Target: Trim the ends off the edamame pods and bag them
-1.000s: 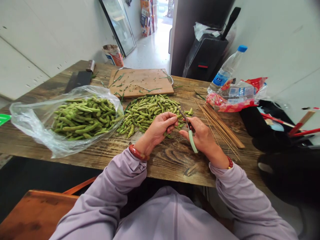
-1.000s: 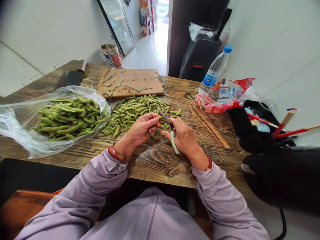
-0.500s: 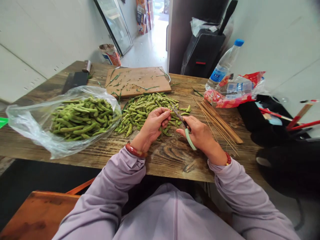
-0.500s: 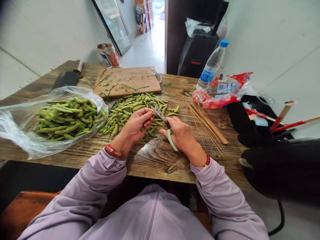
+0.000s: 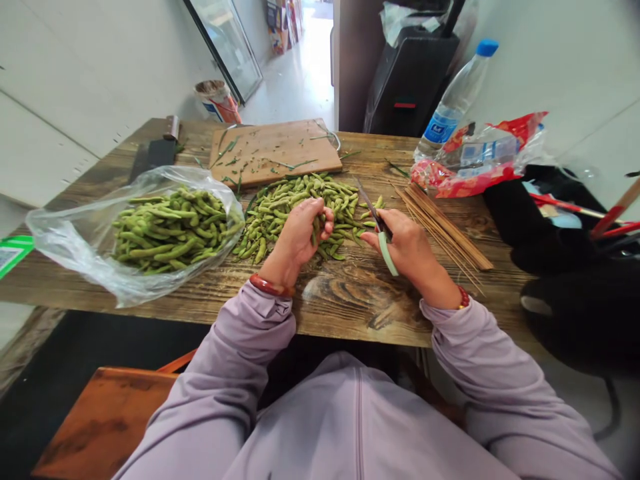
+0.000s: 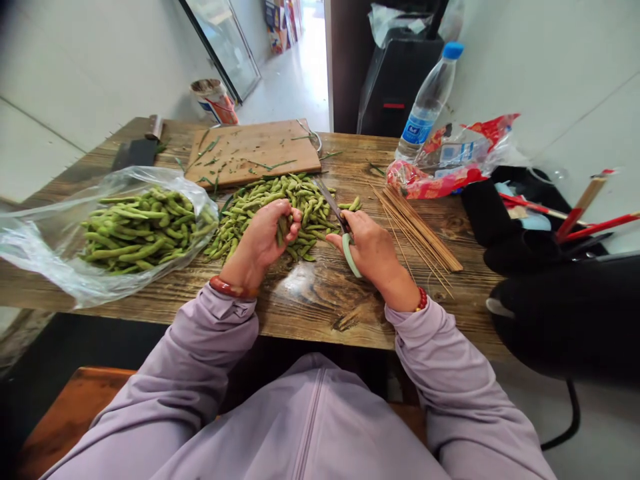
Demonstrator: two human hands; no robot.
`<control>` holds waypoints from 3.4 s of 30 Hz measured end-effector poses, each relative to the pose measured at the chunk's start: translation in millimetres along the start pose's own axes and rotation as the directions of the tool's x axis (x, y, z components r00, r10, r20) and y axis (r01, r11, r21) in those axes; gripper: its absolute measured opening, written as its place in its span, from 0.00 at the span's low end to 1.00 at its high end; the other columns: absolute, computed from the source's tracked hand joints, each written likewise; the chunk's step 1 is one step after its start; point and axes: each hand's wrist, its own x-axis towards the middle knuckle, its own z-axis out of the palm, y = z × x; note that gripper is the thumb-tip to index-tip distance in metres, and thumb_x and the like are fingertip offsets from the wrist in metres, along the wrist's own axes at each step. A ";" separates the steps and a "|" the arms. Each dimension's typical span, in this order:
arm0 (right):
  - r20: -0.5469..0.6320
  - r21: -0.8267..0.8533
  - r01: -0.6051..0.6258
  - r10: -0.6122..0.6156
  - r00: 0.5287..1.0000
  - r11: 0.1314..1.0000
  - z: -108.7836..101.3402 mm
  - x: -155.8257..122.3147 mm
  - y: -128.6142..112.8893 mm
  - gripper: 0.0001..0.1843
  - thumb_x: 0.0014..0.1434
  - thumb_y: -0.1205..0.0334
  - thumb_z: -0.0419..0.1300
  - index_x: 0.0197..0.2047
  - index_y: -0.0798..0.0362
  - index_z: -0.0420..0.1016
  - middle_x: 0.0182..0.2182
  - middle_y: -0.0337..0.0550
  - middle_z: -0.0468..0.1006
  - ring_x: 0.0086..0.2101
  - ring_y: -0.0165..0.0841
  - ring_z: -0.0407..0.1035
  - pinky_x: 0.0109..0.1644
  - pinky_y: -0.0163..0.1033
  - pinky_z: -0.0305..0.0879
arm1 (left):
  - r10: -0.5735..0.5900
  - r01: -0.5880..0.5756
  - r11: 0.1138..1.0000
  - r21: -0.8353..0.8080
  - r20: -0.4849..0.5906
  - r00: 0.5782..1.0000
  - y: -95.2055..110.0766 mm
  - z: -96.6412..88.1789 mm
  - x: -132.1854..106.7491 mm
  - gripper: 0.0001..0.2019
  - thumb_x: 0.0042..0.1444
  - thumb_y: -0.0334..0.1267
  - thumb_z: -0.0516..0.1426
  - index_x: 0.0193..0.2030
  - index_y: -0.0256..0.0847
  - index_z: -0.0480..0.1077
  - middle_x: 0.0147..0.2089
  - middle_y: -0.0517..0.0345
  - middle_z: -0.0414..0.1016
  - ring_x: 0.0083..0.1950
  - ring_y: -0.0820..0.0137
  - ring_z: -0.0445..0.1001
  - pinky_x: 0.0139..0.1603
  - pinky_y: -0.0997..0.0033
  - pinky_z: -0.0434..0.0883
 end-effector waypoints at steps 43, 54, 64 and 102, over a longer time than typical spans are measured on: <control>0.023 0.168 0.008 -0.012 1.000 0.986 -2.2 1.3 -4.2 0.28 0.60 0.43 0.65 0.57 0.51 0.73 0.41 0.49 0.77 0.38 0.42 0.74 0.44 0.50 0.73 | 0.221 -0.256 0.855 0.450 0.130 0.967 -5.1 1.5 -8.0 0.09 0.55 0.42 0.61 0.31 0.39 0.69 0.22 0.66 0.59 0.26 0.76 0.57 0.26 0.76 0.56; 0.114 0.158 0.017 -0.036 0.993 0.987 0.0 -1.3 -6.7 0.30 0.58 0.43 0.67 0.58 0.52 0.72 0.43 0.49 0.76 0.34 0.38 0.73 0.41 0.47 0.74 | 0.196 -0.287 0.824 0.489 0.230 0.953 -5.0 6.1 -15.4 0.11 0.59 0.44 0.60 0.35 0.37 0.73 0.23 0.65 0.62 0.29 0.75 0.61 0.29 0.78 0.60; 0.099 0.185 0.016 -0.034 0.994 0.983 1.7 -1.8 -9.9 0.29 0.60 0.42 0.65 0.57 0.51 0.72 0.43 0.48 0.75 0.34 0.37 0.72 0.40 0.45 0.73 | 0.087 -0.187 0.904 0.385 0.262 0.961 -5.3 8.3 -19.3 0.13 0.57 0.48 0.62 0.35 0.38 0.73 0.21 0.68 0.58 0.21 0.79 0.53 0.22 0.77 0.50; 0.067 0.096 0.073 -0.080 0.995 0.993 7.0 -4.2 -9.2 0.30 0.63 0.41 0.62 0.58 0.55 0.70 0.41 0.50 0.75 0.34 0.40 0.72 0.40 0.48 0.73 | 0.058 -0.047 0.996 -0.070 0.158 0.986 -3.2 5.8 -13.0 0.14 0.53 0.39 0.64 0.37 0.39 0.63 0.25 0.67 0.70 0.17 0.85 0.55 0.19 0.83 0.51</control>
